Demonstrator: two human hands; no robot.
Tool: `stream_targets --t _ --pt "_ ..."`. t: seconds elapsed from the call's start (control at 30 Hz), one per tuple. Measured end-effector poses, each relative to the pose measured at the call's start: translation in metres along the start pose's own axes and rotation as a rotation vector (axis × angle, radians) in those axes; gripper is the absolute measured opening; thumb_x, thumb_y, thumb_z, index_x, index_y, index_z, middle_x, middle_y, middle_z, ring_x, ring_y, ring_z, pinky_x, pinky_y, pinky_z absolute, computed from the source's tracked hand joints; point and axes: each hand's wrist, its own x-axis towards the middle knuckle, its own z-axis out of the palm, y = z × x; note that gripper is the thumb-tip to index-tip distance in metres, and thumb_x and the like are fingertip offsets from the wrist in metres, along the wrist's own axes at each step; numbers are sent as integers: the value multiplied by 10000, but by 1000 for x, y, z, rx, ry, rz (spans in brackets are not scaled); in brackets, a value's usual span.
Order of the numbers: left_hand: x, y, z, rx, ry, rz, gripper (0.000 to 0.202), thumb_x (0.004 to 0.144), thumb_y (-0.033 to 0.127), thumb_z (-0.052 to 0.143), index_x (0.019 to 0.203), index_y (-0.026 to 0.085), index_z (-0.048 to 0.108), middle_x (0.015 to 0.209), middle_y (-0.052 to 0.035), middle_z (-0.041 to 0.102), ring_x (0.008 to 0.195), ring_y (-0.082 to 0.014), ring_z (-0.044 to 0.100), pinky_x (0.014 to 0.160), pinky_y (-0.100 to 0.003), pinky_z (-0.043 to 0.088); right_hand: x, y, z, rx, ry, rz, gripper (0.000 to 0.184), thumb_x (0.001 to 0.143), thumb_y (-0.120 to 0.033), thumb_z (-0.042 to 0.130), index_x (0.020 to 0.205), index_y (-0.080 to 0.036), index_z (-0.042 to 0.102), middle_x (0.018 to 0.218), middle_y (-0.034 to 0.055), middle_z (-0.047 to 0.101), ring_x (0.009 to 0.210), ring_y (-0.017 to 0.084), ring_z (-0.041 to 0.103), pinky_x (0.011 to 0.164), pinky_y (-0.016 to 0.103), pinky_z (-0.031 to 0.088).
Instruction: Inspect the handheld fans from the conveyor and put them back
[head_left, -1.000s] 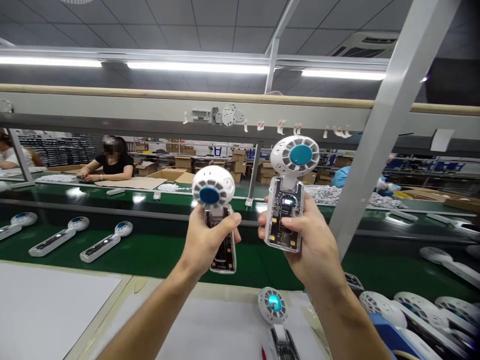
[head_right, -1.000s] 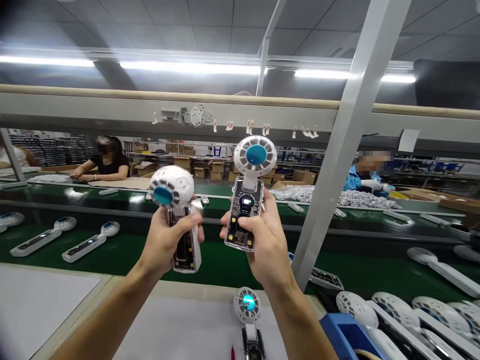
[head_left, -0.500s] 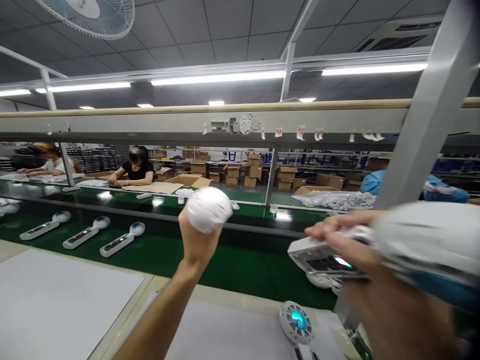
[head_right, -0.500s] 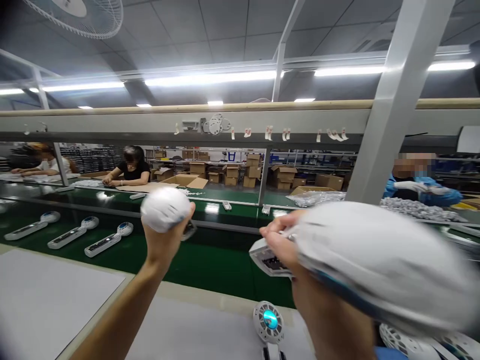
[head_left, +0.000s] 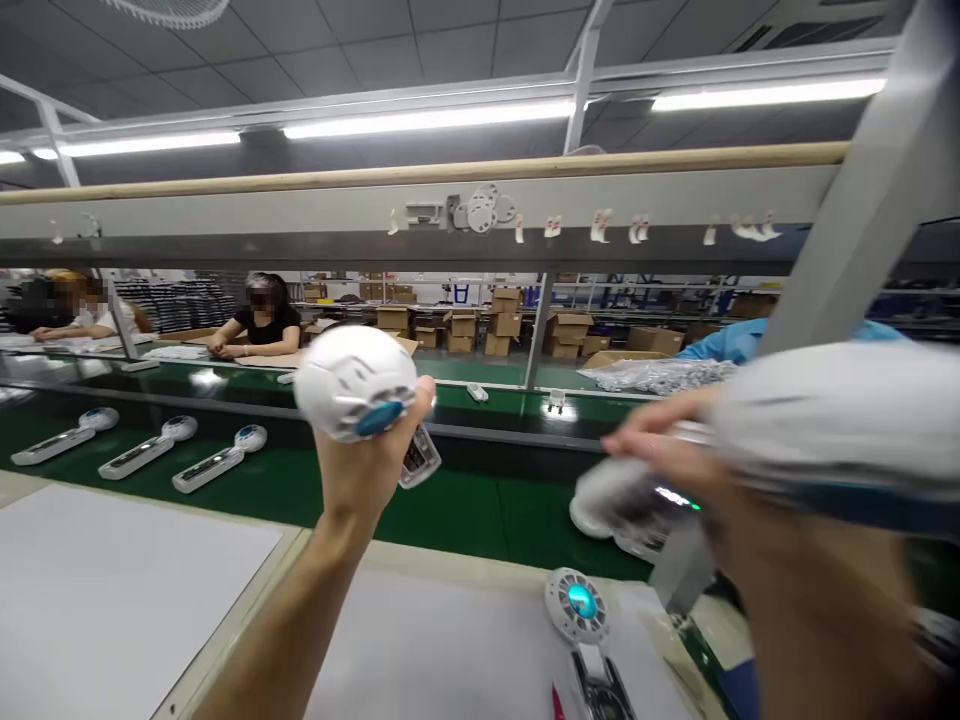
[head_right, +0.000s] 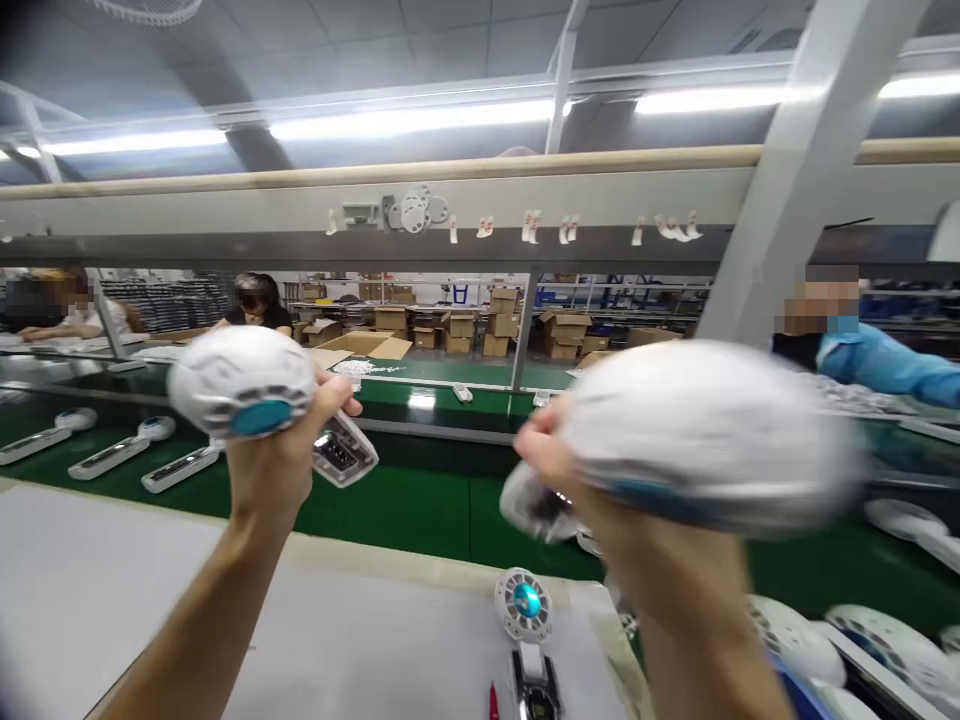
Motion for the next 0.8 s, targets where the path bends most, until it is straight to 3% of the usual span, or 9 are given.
stream_targets --t 0.07,0.13,0.27,0.37,0.47,0.6,0.7,0.8 --pt "1 -19 6 161 -102 43 269 731 342 783 845 171 609 784 -15 673 763 -175 677 744 -289 566 8 4 27 33 -6 4 346 695 -377 845 966 -211 707 924 53 744 826 252 713 741 361 593" --pt "0 -38 12 265 -187 78 419 708 372 810 1011 188 588 903 -25 689 817 -190 684 732 -288 557 14 18 47 -40 -97 137 398 733 -368 795 1056 -175 665 1034 75 734 930 259 705 795 356 572" --pt "-6 -70 23 510 -214 177 742 720 396 798 1313 258 375 1095 -33 657 897 -223 692 723 -306 542 13 63 73 -284 -290 377 578 697 -239 794 1213 -216 537 1043 43 714 932 258 685 772 341 531" --pt "-9 -84 27 704 -353 194 599 800 388 719 1294 283 396 1175 -39 624 916 -233 686 688 -300 519 1 97 88 -382 -400 492 641 674 -195 819 1240 -224 519 1004 43 701 887 263 680 735 346 527" --pt "-9 -93 28 923 -554 144 480 846 404 648 1260 266 449 1252 -69 559 923 -246 674 640 -305 489 -10 118 101 -438 -531 558 606 784 -247 788 1318 -193 505 1089 65 675 927 232 670 795 369 549" --pt "-11 -110 28 1018 -715 61 443 825 418 664 1207 268 497 1213 -58 558 874 -253 679 645 -321 479 -13 130 100 -548 -693 579 454 946 -322 660 1353 -169 533 1239 101 621 1081 245 635 931 455 536" --pt "-16 -125 30 1049 -789 7 421 804 409 687 1174 272 537 1202 -61 558 824 -263 689 655 -339 488 -6 131 87 -652 -825 591 440 956 -331 654 1354 -178 549 1358 118 563 1181 272 592 985 491 513" --pt "-20 -140 30 1075 -846 -64 435 834 401 658 1231 281 527 1213 -82 555 918 -313 694 730 -378 516 1 129 76 -737 -975 641 409 959 -321 652 1334 -179 568 1367 117 561 1187 271 591 987 494 516"
